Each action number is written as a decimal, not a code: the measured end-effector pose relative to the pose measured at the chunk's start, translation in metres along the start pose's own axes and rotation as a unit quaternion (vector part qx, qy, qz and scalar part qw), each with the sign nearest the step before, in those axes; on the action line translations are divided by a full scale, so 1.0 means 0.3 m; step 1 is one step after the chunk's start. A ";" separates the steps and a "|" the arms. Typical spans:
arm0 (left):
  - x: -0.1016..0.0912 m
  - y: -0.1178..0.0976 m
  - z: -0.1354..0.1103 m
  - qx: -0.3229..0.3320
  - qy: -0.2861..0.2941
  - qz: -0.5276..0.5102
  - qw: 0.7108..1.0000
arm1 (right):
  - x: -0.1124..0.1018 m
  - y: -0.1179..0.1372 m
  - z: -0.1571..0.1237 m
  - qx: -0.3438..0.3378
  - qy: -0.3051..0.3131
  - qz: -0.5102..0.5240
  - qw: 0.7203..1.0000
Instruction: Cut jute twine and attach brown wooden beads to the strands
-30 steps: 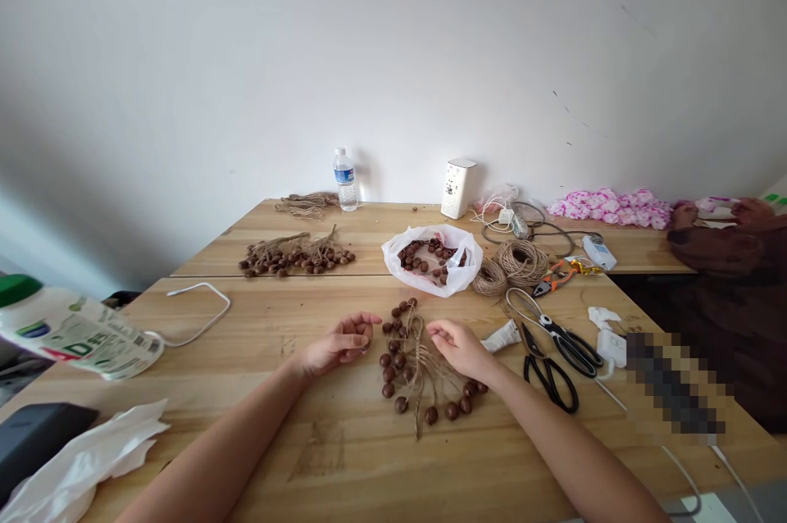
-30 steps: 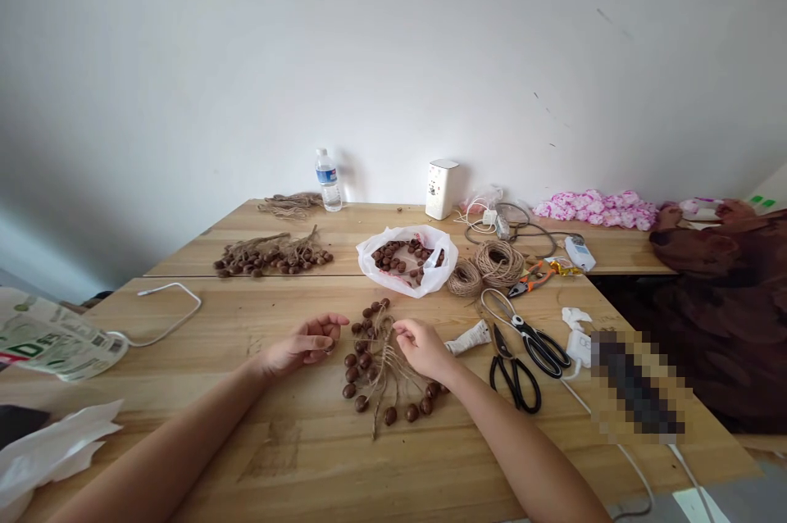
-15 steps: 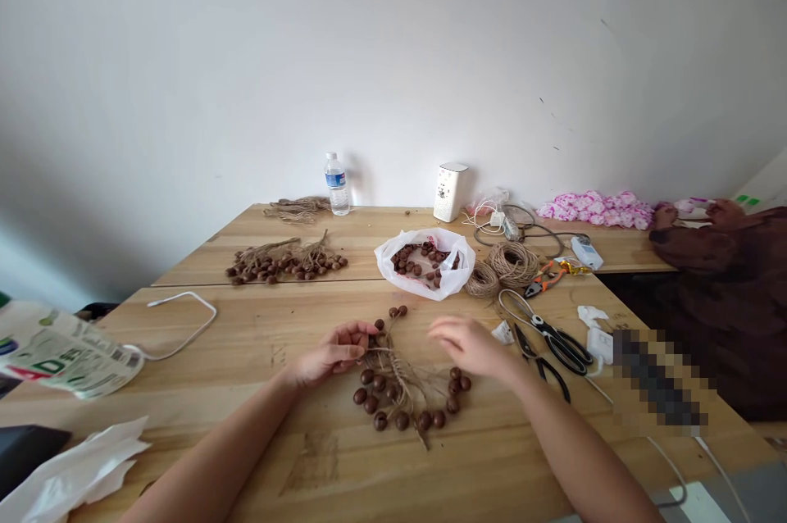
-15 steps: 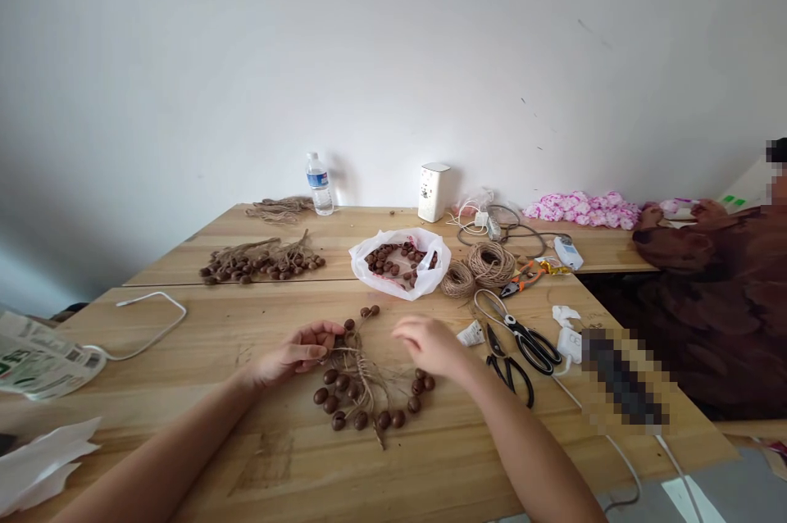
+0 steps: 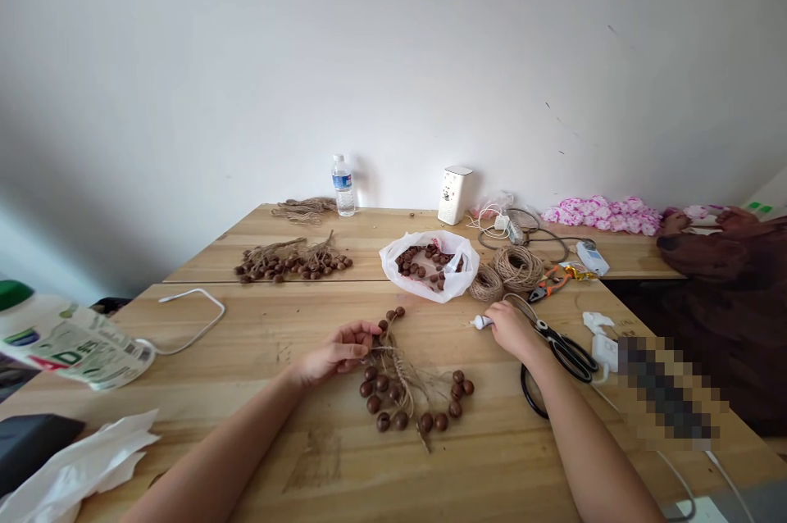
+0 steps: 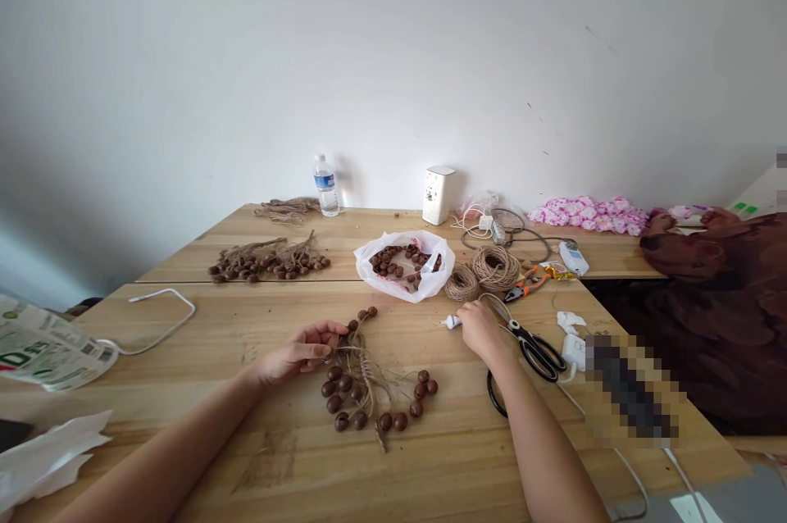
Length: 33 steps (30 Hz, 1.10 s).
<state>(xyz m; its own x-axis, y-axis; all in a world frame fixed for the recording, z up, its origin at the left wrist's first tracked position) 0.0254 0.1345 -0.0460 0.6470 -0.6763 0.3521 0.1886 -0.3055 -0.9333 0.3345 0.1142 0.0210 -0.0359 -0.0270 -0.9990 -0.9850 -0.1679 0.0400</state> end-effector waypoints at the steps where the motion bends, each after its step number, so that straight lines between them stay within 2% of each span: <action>1: -0.002 0.001 0.000 0.000 -0.001 0.000 1.000 | -0.008 0.008 -0.005 0.002 -0.006 -0.003 1.000; 3: -0.004 0.003 0.000 0.002 -0.001 0.000 1.000 | -0.035 0.046 -0.019 -0.009 -0.038 0.002 0.999; 5: -0.007 0.004 0.001 0.007 0.000 -0.002 1.000 | -0.064 0.111 -0.037 -0.049 -0.075 0.039 0.995; 7: -0.009 0.006 0.002 0.010 0.002 -0.005 1.000 | -0.070 0.184 -0.056 -0.101 -0.071 0.111 0.986; 10: -0.012 0.009 0.003 0.013 0.001 -0.011 1.000 | -0.015 0.273 -0.079 -0.152 0.039 0.195 0.968; 12: -0.013 0.010 0.003 0.011 -0.002 -0.008 1.000 | 0.037 0.300 -0.091 -0.160 0.113 0.200 0.960; 15: -0.012 0.010 0.001 0.004 -0.005 -0.004 1.000 | 0.080 0.289 -0.092 -0.143 0.149 0.178 0.962; 18: -0.009 0.009 -0.001 -0.001 -0.008 0.000 1.000 | 0.078 0.263 -0.086 -0.140 0.155 0.179 0.961; 23: -0.003 0.005 -0.002 0.002 -0.009 -0.001 1.000 | 0.069 0.255 -0.092 -0.156 0.214 0.195 0.945; 29: 0.001 0.002 -0.004 -0.002 -0.014 -0.004 1.000 | 0.077 0.257 -0.076 -0.122 0.185 0.241 0.945; 31: 0.002 0.000 -0.006 -0.005 -0.017 -0.003 1.000 | 0.090 0.246 -0.061 -0.090 0.182 0.310 0.929; 33: 0.004 0.000 -0.007 -0.008 -0.016 -0.002 1.000 | 0.115 0.228 -0.044 -0.043 0.193 0.408 0.891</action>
<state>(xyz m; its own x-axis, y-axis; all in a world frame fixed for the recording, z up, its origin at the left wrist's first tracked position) 0.0245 0.1324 -0.0454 0.6699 -0.6527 0.3539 0.1805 -0.3192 -0.9304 0.2682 0.0888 -0.0103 -0.6577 -0.5092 -0.5551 -0.6400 -0.0109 0.7683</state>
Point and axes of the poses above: each hand's wrist, its own z-axis towards the middle knuckle, its own x-axis out of the palm, y = z × x, the point moved 6 cm from there along z, towards the middle knuckle, and after that the axes turned 3 degrees about y, right-handed, at the moved point
